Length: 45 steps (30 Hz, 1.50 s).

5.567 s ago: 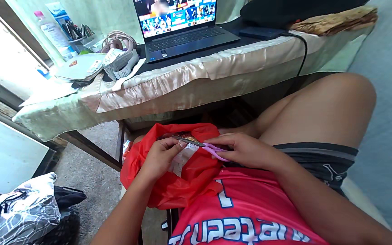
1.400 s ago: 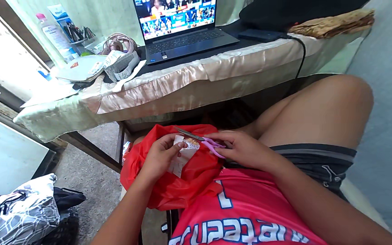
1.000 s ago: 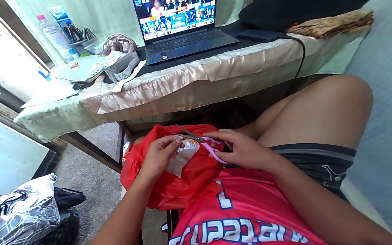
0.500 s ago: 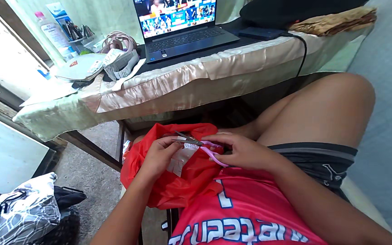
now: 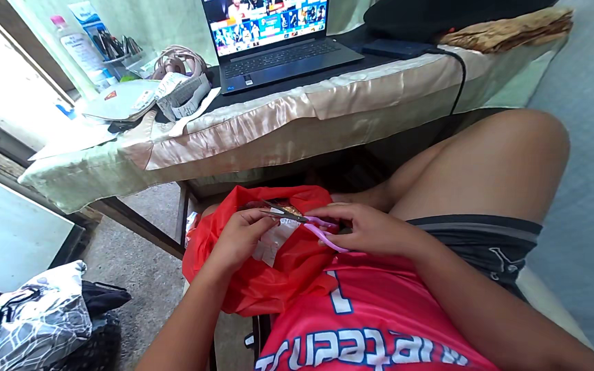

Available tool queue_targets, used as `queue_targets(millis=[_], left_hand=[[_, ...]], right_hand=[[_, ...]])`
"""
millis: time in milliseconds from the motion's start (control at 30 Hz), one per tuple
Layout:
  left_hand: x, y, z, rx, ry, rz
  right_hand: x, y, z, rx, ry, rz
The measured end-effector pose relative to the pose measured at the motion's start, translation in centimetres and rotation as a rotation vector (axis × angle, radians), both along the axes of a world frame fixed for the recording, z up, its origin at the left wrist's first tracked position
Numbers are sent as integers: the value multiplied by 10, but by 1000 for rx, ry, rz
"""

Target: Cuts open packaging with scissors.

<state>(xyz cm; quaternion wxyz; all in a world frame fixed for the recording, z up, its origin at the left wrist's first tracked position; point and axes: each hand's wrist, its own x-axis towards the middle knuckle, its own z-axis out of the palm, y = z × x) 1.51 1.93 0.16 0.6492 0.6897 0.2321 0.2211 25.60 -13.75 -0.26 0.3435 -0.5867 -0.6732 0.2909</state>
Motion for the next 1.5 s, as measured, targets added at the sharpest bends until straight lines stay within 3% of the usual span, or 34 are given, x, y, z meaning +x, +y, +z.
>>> queue_targets(millis=[1500], left_hand=[[0,0,-2,90,30,-11]], right_hand=[[5,-2,2,-27,-23,-48]])
